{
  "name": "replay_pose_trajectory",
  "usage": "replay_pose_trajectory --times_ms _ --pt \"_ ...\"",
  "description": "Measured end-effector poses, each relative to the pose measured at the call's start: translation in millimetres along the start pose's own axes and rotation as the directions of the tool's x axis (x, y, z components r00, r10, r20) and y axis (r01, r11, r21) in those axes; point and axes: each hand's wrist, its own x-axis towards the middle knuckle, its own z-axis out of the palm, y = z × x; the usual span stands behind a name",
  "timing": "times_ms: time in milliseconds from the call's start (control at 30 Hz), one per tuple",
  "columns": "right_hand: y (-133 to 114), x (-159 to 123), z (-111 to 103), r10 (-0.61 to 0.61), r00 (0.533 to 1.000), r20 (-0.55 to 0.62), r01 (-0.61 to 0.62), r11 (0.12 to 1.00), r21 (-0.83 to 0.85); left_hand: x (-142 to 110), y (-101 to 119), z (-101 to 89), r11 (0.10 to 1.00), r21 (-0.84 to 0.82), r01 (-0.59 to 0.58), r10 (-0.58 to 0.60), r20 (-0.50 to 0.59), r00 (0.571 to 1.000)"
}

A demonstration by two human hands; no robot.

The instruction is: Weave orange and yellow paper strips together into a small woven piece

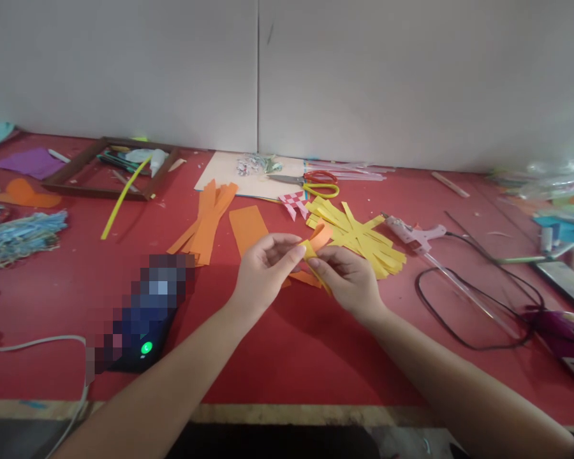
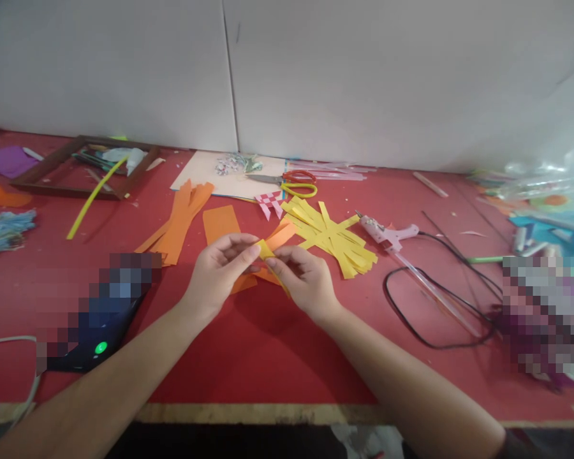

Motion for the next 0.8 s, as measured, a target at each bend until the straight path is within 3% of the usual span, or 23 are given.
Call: replay_pose_trajectory --times_ms 200,400,800 --pt "-3.1 -0.6 1.7 -0.009 1.0 -0.024 0.009 1.0 -0.014 0.3 -0.7 0.1 0.998 0.019 -0.059 0.059 -0.033 0.998" --pt "-2.9 -1.5 2.8 0.084 0.994 -0.072 -0.084 0.996 0.007 2.5 -6.7 -3.0 0.998 0.007 -0.068 0.068 -0.03 0.997" --pt "3.2 -4.0 0.5 -0.202 0.975 -0.095 0.178 0.961 -0.211 5.9 -5.8 -5.5 0.997 0.019 -0.068 0.07 -0.081 0.994"
